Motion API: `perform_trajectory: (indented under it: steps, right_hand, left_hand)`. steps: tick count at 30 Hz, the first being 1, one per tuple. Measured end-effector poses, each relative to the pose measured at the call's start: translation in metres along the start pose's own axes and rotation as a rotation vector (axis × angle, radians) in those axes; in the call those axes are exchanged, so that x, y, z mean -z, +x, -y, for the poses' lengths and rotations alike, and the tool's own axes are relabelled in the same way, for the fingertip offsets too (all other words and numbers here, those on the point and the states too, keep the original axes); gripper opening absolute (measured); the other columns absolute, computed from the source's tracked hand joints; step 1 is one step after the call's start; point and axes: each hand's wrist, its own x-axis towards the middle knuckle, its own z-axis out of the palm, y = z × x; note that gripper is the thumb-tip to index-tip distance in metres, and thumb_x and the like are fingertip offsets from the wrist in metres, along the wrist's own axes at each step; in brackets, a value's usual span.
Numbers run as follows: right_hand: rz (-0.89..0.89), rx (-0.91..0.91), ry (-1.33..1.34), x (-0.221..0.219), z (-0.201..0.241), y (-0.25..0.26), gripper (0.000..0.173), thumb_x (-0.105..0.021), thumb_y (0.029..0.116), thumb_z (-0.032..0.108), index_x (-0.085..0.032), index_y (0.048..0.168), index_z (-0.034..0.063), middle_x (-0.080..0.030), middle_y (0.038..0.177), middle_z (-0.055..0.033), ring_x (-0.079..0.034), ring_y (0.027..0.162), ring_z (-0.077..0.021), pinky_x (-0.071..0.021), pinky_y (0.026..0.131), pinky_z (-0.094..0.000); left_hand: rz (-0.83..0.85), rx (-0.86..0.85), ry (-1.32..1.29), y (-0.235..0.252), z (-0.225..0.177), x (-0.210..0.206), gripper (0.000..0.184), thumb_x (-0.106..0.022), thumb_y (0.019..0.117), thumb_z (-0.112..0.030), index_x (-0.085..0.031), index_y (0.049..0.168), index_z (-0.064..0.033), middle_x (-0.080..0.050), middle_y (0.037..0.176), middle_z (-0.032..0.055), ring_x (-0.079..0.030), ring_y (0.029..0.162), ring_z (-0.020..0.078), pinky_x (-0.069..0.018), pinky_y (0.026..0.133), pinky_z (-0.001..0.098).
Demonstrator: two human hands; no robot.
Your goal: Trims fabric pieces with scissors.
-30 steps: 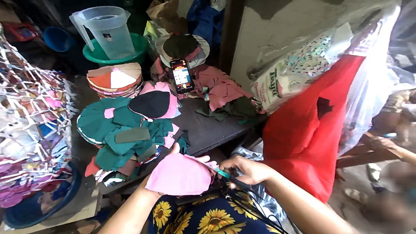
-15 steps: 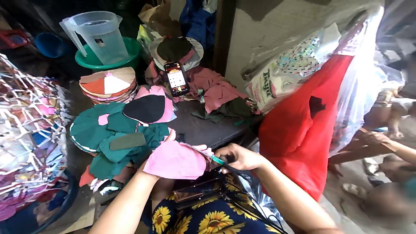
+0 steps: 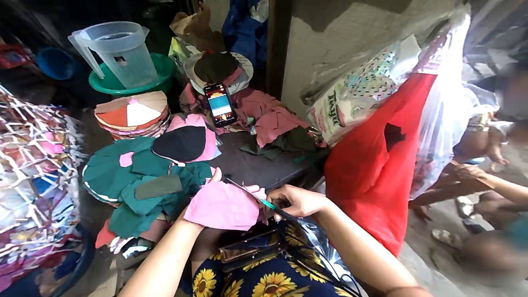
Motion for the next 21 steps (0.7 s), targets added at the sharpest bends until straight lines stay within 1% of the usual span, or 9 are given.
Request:
perform_trajectory:
  steps: [2, 5, 6, 8, 10, 13, 16, 18, 21]
  right_hand:
    - [0.004, 0.004, -0.014, 0.0, 0.0, 0.0, 0.025, -0.066, 0.0928, 0.019, -0.065, 0.1, -0.0043, -0.064, 0.077, 0.0054, -0.053, 0.066, 0.0094, -0.044, 0.062, -0.0103]
    - [-0.028, -0.015, -0.041, -0.001, 0.003, 0.0, 0.024, -0.066, 0.0927, 0.021, -0.066, 0.099, -0.0028, -0.063, 0.075, 0.0058, -0.052, 0.065, 0.0093, -0.0434, 0.061, -0.0106]
    - [-0.043, -0.023, -0.044, -0.001, 0.004, 0.0, 0.024, -0.067, 0.0928, 0.02, -0.066, 0.099, -0.0026, -0.063, 0.075, 0.0061, -0.052, 0.065, 0.0093, -0.0433, 0.061, -0.0105]
    - [-0.073, -0.04, -0.041, -0.002, 0.005, 0.001, 0.022, -0.067, 0.0923, 0.019, -0.067, 0.099, -0.002, -0.062, 0.073, 0.0075, -0.051, 0.063, 0.0098, -0.0416, 0.059, -0.0101]
    - [-0.096, -0.04, -0.039, -0.003, 0.004, 0.001, 0.021, -0.067, 0.0921, 0.019, -0.067, 0.098, -0.0007, -0.061, 0.072, 0.0092, -0.05, 0.062, 0.0108, -0.0415, 0.058, -0.0094]
    - [-0.109, -0.019, -0.029, -0.003, 0.001, 0.001, 0.019, -0.067, 0.0926, 0.018, -0.068, 0.098, -0.0009, -0.062, 0.073, 0.0096, -0.049, 0.061, 0.0114, -0.0403, 0.057, -0.009]
    - [-0.131, -0.026, 0.02, -0.003, -0.001, -0.001, 0.019, -0.066, 0.0929, 0.018, -0.069, 0.097, -0.0003, -0.059, 0.07, 0.0122, -0.048, 0.059, 0.0115, -0.0396, 0.055, -0.009]
    - [-0.181, -0.051, 0.08, -0.001, -0.001, -0.002, 0.019, -0.066, 0.0928, 0.018, -0.068, 0.1, 0.0007, -0.059, 0.069, 0.0136, -0.053, 0.058, 0.01, -0.0456, 0.056, -0.0098]
    - [-0.34, -0.12, 0.068, 0.002, 0.001, 0.001, 0.022, -0.065, 0.0944, 0.02, -0.067, 0.104, 0.001, -0.061, 0.072, 0.0106, -0.055, 0.059, 0.0061, -0.0489, 0.058, -0.0138]
  left_hand:
    - [0.033, -0.037, -0.013, 0.001, 0.004, 0.0, 0.092, 0.017, 0.0999, -0.052, -0.057, 0.106, 0.0028, -0.072, 0.091, 0.0113, -0.071, 0.092, 0.0191, -0.0563, 0.082, 0.0327]
    - [0.393, -0.029, -0.063, 0.022, 0.017, 0.045, 0.113, 0.01, 0.0906, -0.076, -0.059, 0.131, 0.0042, -0.067, 0.129, 0.0188, -0.063, 0.124, 0.0268, -0.051, 0.103, 0.0408]
    - [0.427, -0.028, -0.067, 0.024, 0.017, 0.05, 0.114, 0.01, 0.0902, -0.077, -0.057, 0.133, 0.0041, -0.065, 0.133, 0.0194, -0.061, 0.127, 0.0273, -0.0494, 0.106, 0.0415]
    - [0.345, -0.033, -0.109, 0.017, 0.016, 0.037, 0.104, 0.013, 0.0947, -0.068, -0.058, 0.124, 0.0026, -0.07, 0.121, 0.0164, -0.066, 0.117, 0.0242, -0.0527, 0.1, 0.0377]
    - [0.288, -0.034, -0.203, 0.015, 0.021, 0.026, 0.109, 0.01, 0.0915, -0.074, -0.064, 0.115, 0.0019, -0.074, 0.11, 0.0159, -0.07, 0.109, 0.0248, -0.0562, 0.094, 0.037]
    - [0.254, -0.05, -0.14, 0.011, 0.019, 0.026, 0.11, 0.014, 0.0921, -0.071, -0.063, 0.119, 0.0022, -0.073, 0.117, 0.0148, -0.069, 0.112, 0.0222, -0.0547, 0.095, 0.0364]
    - [0.04, -0.077, -0.017, 0.002, 0.008, 0.006, 0.095, 0.013, 0.1014, -0.055, -0.057, 0.122, 0.0052, -0.069, 0.113, 0.0163, -0.066, 0.104, 0.02, -0.0539, 0.09, 0.0336]
    - [0.122, -0.131, 0.019, 0.007, 0.013, 0.017, 0.09, 0.003, 0.1004, -0.059, -0.064, 0.113, -0.0008, -0.073, 0.104, 0.0087, -0.069, 0.099, 0.0145, -0.0551, 0.089, 0.0304]
    - [0.297, -0.167, 0.013, 0.015, 0.016, 0.049, 0.101, 0.002, 0.0958, -0.073, -0.052, 0.14, 0.0, -0.065, 0.135, 0.0134, -0.063, 0.124, 0.0235, -0.0507, 0.105, 0.0419]
